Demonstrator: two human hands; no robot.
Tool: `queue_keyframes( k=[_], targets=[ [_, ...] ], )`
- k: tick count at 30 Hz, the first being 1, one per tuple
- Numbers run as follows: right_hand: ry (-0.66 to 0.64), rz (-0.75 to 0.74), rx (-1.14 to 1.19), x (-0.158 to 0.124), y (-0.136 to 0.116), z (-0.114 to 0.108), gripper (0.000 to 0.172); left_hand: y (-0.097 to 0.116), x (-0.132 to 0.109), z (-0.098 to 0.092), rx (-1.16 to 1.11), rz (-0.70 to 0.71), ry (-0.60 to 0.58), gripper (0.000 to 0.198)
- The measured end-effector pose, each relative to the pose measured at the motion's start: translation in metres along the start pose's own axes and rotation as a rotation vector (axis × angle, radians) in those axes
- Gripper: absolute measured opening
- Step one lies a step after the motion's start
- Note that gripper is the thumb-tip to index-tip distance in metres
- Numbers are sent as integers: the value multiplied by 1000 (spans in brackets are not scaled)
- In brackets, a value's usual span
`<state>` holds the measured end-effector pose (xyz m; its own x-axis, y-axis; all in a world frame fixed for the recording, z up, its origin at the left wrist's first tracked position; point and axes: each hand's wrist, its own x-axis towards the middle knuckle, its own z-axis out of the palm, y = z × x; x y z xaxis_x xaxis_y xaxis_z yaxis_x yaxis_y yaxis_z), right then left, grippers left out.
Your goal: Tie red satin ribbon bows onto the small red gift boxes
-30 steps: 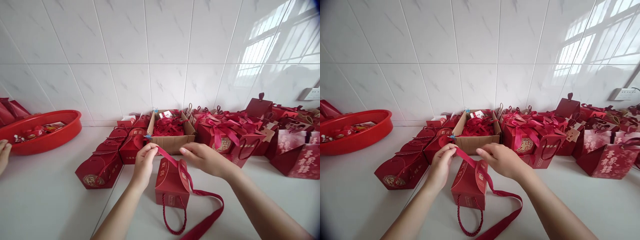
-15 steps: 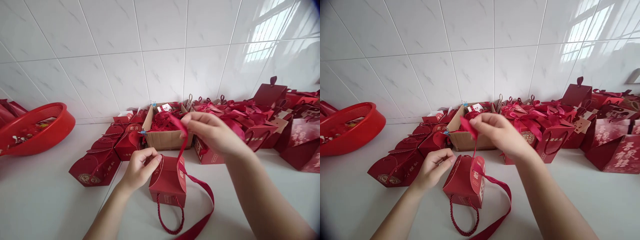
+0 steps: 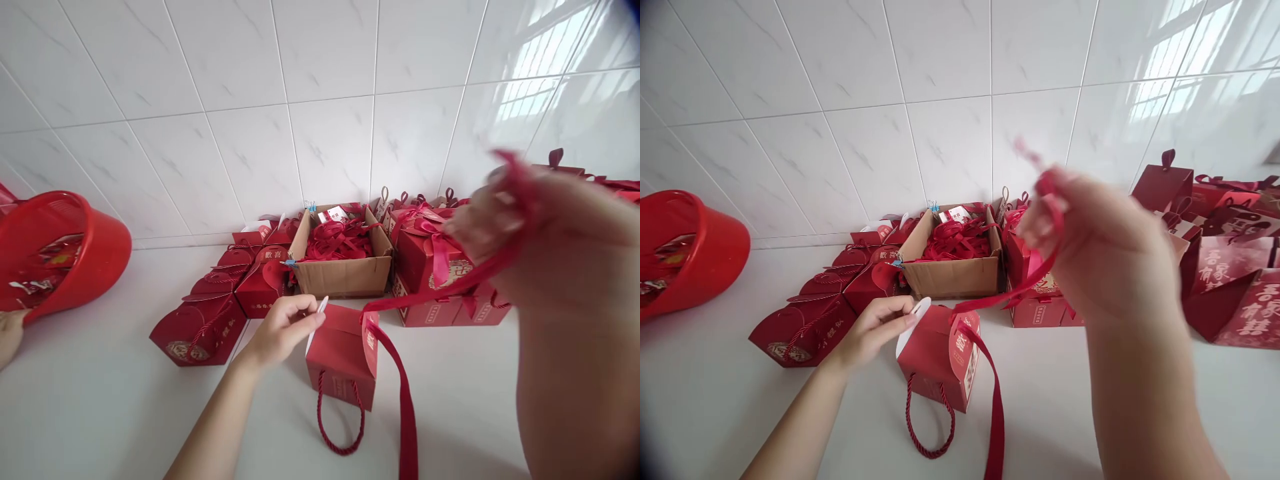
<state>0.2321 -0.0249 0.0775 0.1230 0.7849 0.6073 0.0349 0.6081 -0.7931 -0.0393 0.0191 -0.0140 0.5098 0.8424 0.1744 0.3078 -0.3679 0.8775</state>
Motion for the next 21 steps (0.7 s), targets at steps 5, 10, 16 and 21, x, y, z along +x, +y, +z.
queue_keyframes(
  k=[5,10,16,21],
  targets=[
    [-460,378,-128,-4,24,48,24,-7,6,-1,-246,-149,139,31],
    [-668,497,-380,-10,53,77,26,-8,8,1,-325,-160,168,34],
    [-691,443,-445,-14,70,86,29,-8,7,0,-306,-128,160,37],
    [-653,441,-421,-13,72,86,33,-8,6,0,-334,-136,134,36]
  ],
)
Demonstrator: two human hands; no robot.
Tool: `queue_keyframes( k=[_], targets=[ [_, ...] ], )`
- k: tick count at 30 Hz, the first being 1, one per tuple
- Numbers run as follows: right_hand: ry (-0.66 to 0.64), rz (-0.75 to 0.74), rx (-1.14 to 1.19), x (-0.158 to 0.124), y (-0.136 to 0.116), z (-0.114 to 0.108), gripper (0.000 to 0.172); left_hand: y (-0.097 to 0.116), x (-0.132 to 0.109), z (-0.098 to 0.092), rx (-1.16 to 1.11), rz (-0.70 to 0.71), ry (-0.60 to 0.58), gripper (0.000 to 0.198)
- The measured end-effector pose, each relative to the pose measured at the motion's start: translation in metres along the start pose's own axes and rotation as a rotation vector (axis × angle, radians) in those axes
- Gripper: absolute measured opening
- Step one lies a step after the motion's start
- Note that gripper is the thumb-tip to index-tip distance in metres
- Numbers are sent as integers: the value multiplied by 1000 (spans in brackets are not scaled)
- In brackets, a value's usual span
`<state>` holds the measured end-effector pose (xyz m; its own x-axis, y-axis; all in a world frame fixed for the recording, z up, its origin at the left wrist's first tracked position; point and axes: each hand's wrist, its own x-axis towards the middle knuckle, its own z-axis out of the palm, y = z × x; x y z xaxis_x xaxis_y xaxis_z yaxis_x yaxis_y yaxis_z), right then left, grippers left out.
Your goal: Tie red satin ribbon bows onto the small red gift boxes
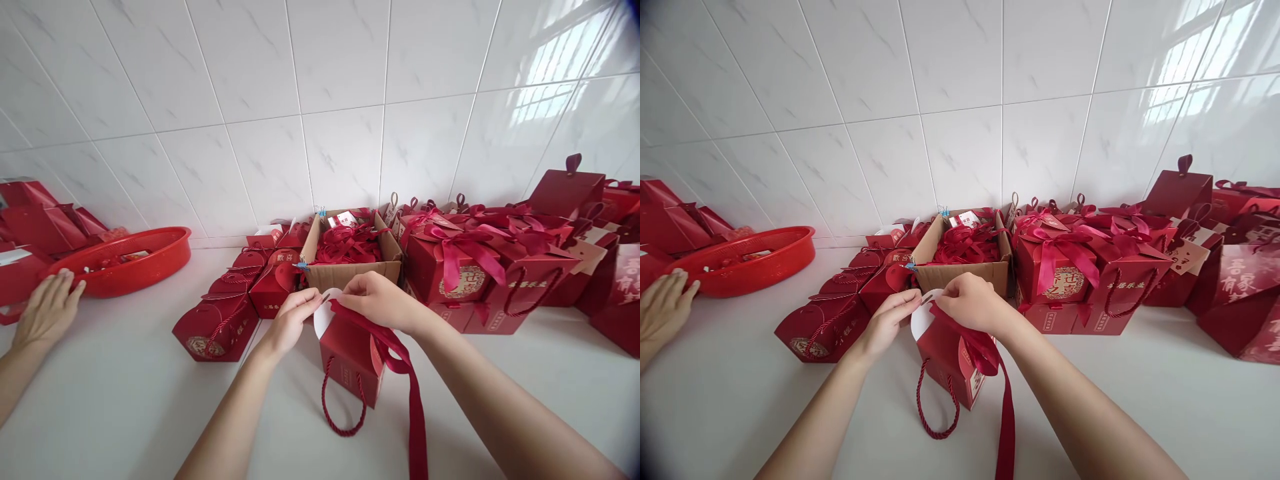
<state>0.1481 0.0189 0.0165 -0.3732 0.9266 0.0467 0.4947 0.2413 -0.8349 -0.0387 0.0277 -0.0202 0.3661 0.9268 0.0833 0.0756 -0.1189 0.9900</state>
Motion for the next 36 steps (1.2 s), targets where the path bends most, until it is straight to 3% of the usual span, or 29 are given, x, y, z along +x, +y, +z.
queue_keyframes(
  k=[16,31,36],
  targets=[
    [-88,70,212,3,3,1,34,2,-1,2,-14,14,3,36],
    [-72,-6,96,5,7,7,26,5,-3,7,-45,-50,-29,27],
    [-60,-49,78,6,8,9,27,7,-2,10,-57,-56,79,23]
  ],
)
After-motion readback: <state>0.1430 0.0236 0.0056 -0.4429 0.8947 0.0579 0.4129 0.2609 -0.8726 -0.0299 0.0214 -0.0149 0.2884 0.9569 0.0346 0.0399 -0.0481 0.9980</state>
